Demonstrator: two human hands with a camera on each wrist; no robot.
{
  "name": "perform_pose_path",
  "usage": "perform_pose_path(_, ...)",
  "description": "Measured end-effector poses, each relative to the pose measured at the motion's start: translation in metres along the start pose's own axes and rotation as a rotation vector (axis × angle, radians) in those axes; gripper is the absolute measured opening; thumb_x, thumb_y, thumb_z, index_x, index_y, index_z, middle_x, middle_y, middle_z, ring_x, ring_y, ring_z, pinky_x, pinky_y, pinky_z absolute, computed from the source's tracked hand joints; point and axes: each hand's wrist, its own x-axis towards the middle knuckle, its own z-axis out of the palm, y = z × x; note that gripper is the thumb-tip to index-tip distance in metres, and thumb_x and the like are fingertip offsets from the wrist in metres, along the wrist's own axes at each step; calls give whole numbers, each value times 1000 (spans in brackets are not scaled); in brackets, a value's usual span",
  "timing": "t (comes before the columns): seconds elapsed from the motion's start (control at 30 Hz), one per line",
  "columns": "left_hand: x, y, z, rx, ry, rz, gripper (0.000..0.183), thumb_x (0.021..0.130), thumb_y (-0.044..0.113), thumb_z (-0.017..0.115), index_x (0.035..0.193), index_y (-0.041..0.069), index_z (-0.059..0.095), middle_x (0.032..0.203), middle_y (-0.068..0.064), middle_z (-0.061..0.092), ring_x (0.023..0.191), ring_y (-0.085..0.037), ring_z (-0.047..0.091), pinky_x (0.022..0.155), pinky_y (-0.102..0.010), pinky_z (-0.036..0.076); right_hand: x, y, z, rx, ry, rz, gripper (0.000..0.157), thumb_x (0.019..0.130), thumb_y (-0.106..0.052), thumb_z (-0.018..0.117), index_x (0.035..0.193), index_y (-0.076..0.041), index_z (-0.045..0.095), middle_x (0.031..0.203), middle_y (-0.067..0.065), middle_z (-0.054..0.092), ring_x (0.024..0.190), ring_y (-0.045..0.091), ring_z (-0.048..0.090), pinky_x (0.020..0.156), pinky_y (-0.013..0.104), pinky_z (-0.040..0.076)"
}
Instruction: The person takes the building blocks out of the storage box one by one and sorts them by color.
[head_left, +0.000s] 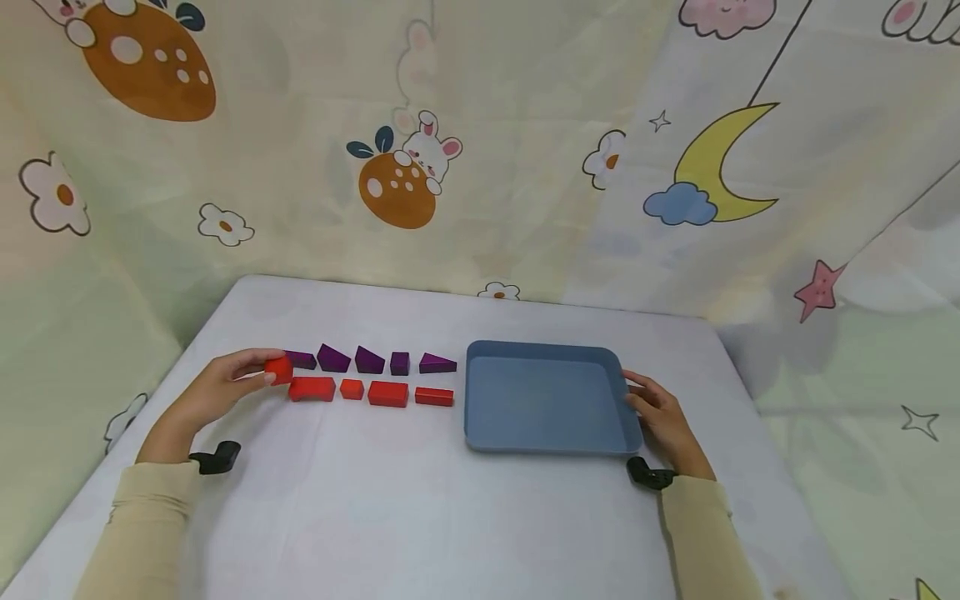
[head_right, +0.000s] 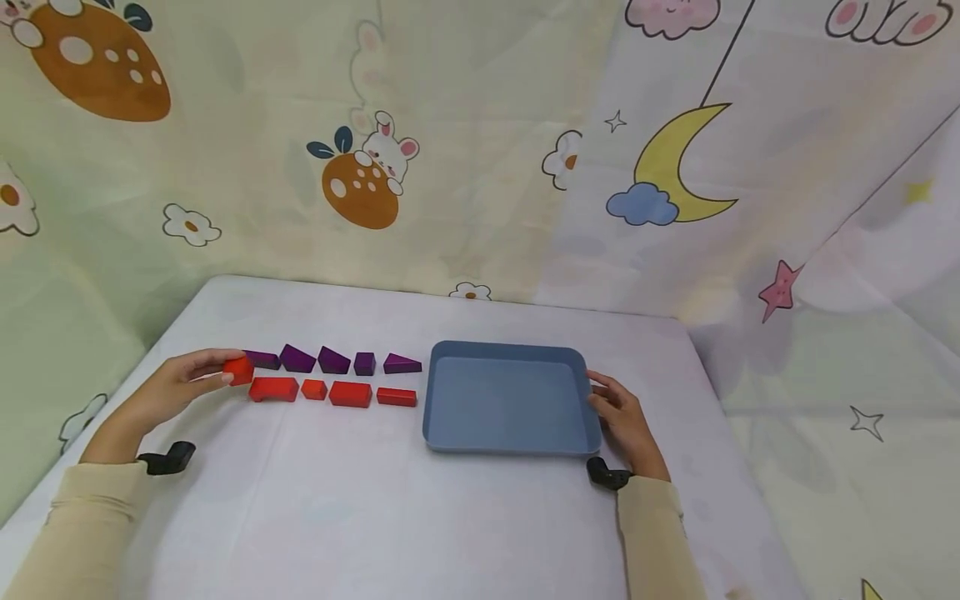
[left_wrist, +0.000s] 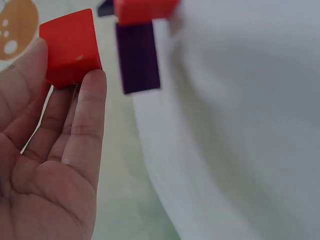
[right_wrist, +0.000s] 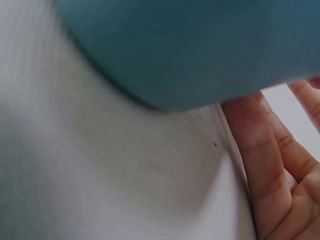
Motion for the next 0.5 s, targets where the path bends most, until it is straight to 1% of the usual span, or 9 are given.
perform_pose_path(0.13, 4, -17, -1, 14, -8, -11, 44, 107, 0, 63, 148, -13, 53, 150, -40, 50, 141, -60, 44, 88, -5, 47, -4, 3, -3, 6, 6, 20, 57, 114, -20, 58, 166, -6, 41, 160, 32, 47, 141, 39, 50, 88, 20, 52)
perform_pose_path(0.17, 5, -20, 0, 14, -14, -8, 43, 106, -2, 63, 147, -14, 54, 149, -41, 51, 140, -60, 44, 86, -3, 43, -5, 3, -3, 5, 8, 24, 57, 114, -20, 58, 166, -6, 41, 159, 32, 47, 140, 39, 50, 88, 20, 52)
perform_pose_path(0.23, 7, -26, 2, 16, -28, -5, 42, 105, -5, 62, 145, -15, 54, 147, -42, 51, 139, -60, 45, 86, -2, 42, -8, 5, -4, 15, 10, 28, 57, 114, -20, 59, 166, -7, 41, 160, 32, 47, 140, 39, 50, 88, 19, 52)
perform_pose_path(0.37, 9, -30, 3, 27, -49, -21, 40, 104, -7, 61, 143, -14, 56, 148, -42, 50, 137, -60, 45, 84, -4, 41, -8, 4, -4, 24, 5, 31, 57, 114, -19, 58, 167, -7, 41, 160, 31, 47, 139, 38, 51, 88, 19, 53)
perform_pose_path(0.43, 8, -30, 3, 32, -56, -32, 40, 104, -6, 61, 144, -13, 56, 148, -42, 49, 137, -59, 45, 86, -7, 44, -8, 4, -3, 24, 6, 29, 57, 114, -20, 58, 167, -7, 41, 160, 31, 47, 139, 38, 51, 88, 20, 53)
perform_pose_path(0.47, 8, -30, 3, 40, -59, -38, 41, 105, -6, 61, 144, -13, 56, 149, -41, 49, 138, -59, 45, 89, -11, 49, -8, 4, -2, 23, 8, 28, 57, 114, -20, 58, 167, -7, 41, 160, 31, 48, 139, 38, 51, 88, 20, 53)
perform_pose_path(0.5, 7, -29, 3, 46, -61, -46, 42, 105, -5, 61, 145, -12, 55, 150, -42, 49, 138, -59, 45, 96, -19, 53, -8, 3, -2, 25, 9, 27, 56, 114, -20, 58, 166, -7, 41, 159, 31, 48, 139, 38, 51, 89, 21, 53)
